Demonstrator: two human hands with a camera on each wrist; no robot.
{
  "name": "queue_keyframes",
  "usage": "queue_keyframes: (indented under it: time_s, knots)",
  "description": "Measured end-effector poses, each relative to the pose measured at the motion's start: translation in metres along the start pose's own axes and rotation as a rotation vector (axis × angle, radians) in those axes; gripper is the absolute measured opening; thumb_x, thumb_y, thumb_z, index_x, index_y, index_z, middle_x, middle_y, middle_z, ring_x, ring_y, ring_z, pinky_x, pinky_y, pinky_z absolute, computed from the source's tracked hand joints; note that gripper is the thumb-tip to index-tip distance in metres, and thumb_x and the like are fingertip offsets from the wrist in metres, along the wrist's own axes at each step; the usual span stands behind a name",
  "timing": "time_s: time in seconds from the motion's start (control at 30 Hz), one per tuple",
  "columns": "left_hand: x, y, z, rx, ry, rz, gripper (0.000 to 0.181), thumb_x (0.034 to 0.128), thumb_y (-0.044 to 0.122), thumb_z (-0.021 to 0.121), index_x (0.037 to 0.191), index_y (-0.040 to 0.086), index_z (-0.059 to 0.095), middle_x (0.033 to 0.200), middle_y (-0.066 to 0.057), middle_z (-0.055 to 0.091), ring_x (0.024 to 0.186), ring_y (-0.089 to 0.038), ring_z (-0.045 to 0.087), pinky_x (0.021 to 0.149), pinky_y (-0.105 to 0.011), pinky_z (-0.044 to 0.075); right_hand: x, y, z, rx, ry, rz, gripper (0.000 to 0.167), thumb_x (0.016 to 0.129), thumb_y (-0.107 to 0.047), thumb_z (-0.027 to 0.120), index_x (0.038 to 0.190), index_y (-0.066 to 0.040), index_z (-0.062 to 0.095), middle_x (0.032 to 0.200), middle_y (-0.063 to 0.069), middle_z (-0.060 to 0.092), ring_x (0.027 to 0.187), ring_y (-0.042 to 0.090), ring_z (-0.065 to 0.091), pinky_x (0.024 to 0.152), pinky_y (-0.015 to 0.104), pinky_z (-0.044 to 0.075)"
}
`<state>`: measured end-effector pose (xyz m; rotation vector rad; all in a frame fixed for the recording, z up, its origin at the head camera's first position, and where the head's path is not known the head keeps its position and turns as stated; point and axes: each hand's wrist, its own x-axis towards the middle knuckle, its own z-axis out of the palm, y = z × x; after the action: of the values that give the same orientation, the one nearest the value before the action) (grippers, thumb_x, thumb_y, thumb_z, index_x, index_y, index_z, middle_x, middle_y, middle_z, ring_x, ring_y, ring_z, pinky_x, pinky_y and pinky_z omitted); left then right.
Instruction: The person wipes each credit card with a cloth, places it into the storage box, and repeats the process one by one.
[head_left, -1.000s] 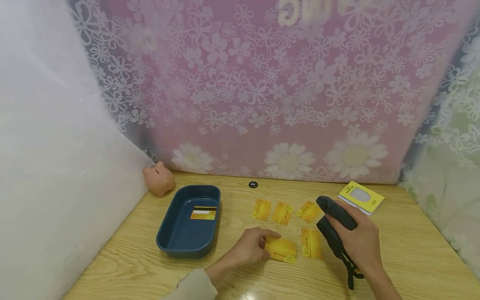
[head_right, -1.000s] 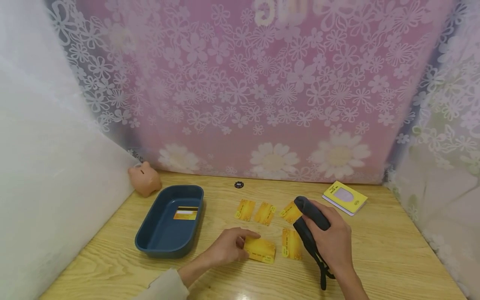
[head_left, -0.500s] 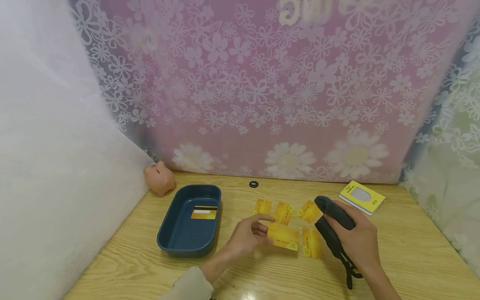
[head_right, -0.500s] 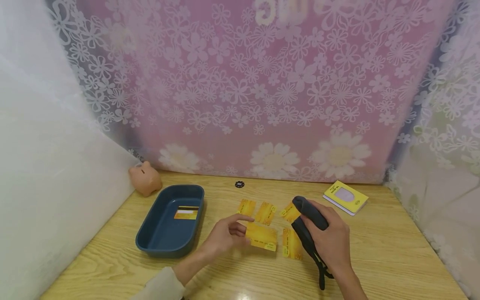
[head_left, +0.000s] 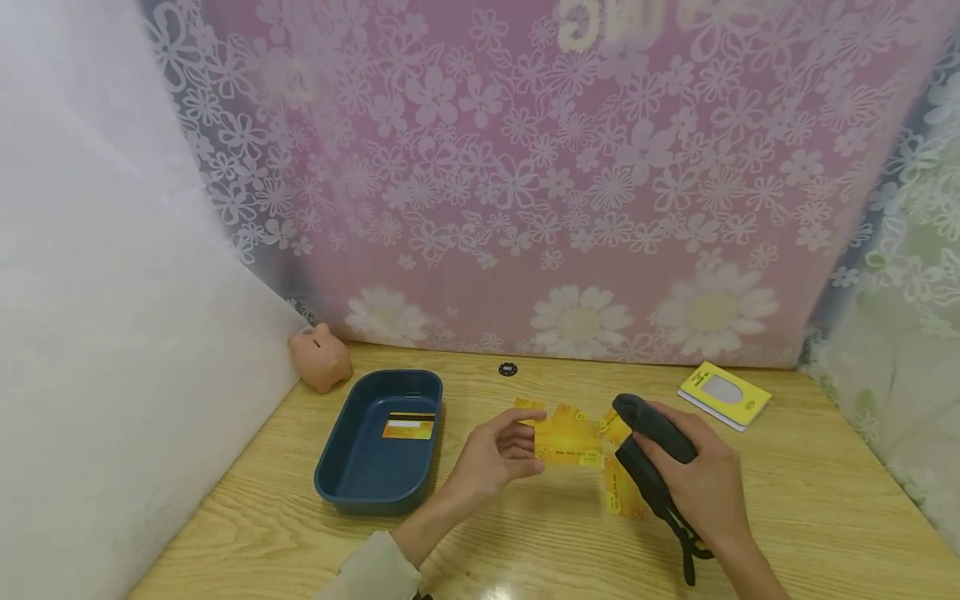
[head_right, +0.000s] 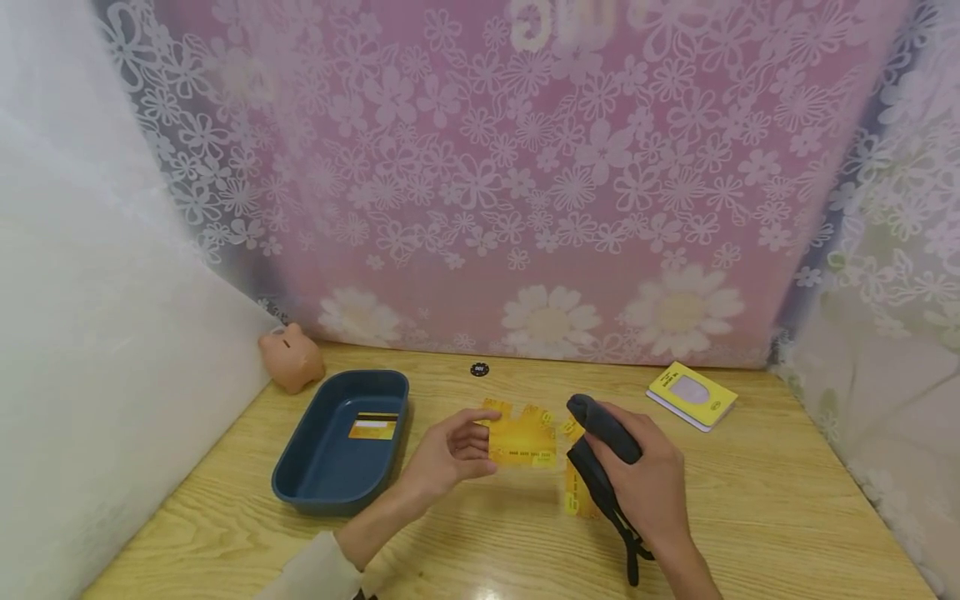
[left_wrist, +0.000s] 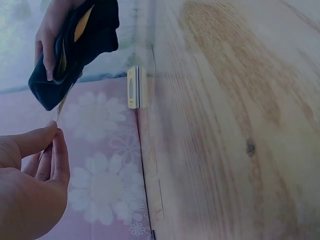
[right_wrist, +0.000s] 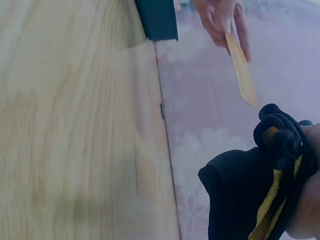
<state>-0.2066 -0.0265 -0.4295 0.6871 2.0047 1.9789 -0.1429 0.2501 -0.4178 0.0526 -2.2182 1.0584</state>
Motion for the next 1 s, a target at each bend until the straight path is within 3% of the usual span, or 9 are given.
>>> queue_keyframes:
  time_s: [0.33, 0.53, 0.63, 0.87, 1.0]
  knots:
    - [-0.001, 0.006, 0.003, 0.007, 0.006, 0.065, 0.063, 0.0885, -0.007, 0.078, 0.144, 0.018, 0.062, 0.122, -0.009, 0.066, 0.103, -0.018, 0.068, 0.091, -0.026, 0.059, -0.007, -0.04, 0.009, 0.118, -0.067, -0.136, 0.058, 0.082, -0.002, 0.088, 0.133, -0.024, 0.073, 0.116, -0.002, 0.072, 0.102, 0.0, 0.065, 0.083, 0.007, 0.051]
    - [0.001, 0.007, 0.007, 0.052, 0.008, 0.11, 0.063, 0.0882, -0.003, 0.08, 0.145, 0.016, 0.061, 0.124, -0.013, 0.067, 0.105, -0.019, 0.069, 0.093, -0.028, 0.059, -0.012, -0.056, 0.019, 0.137, -0.113, -0.224, 0.059, 0.08, -0.001, 0.089, 0.131, -0.024, 0.073, 0.114, -0.004, 0.072, 0.096, 0.009, 0.068, 0.077, 0.019, 0.058]
    - [0.002, 0.009, 0.009, 0.066, 0.002, 0.116, 0.063, 0.0883, -0.003, 0.08, 0.145, 0.017, 0.061, 0.124, -0.013, 0.068, 0.105, -0.019, 0.07, 0.093, -0.028, 0.059, -0.014, -0.06, 0.024, 0.133, -0.119, -0.239, 0.058, 0.079, -0.002, 0.09, 0.13, -0.025, 0.074, 0.115, -0.007, 0.072, 0.096, 0.009, 0.068, 0.077, 0.025, 0.06]
    - [0.002, 0.013, 0.012, 0.008, -0.024, 0.121, 0.061, 0.0901, -0.005, 0.077, 0.144, 0.018, 0.062, 0.122, -0.014, 0.069, 0.105, -0.021, 0.072, 0.09, -0.033, 0.062, -0.017, -0.066, 0.033, 0.145, -0.148, -0.274, 0.059, 0.078, -0.002, 0.09, 0.129, -0.026, 0.074, 0.115, -0.009, 0.071, 0.098, 0.011, 0.068, 0.081, 0.03, 0.061]
    - [0.002, 0.015, 0.013, 0.031, -0.033, 0.142, 0.06, 0.0909, -0.001, 0.078, 0.145, 0.018, 0.062, 0.123, -0.012, 0.07, 0.105, -0.018, 0.072, 0.091, -0.033, 0.062, -0.018, -0.067, 0.035, 0.114, -0.147, -0.269, 0.06, 0.076, 0.0, 0.091, 0.128, -0.026, 0.075, 0.113, -0.01, 0.069, 0.098, 0.013, 0.069, 0.081, 0.034, 0.062]
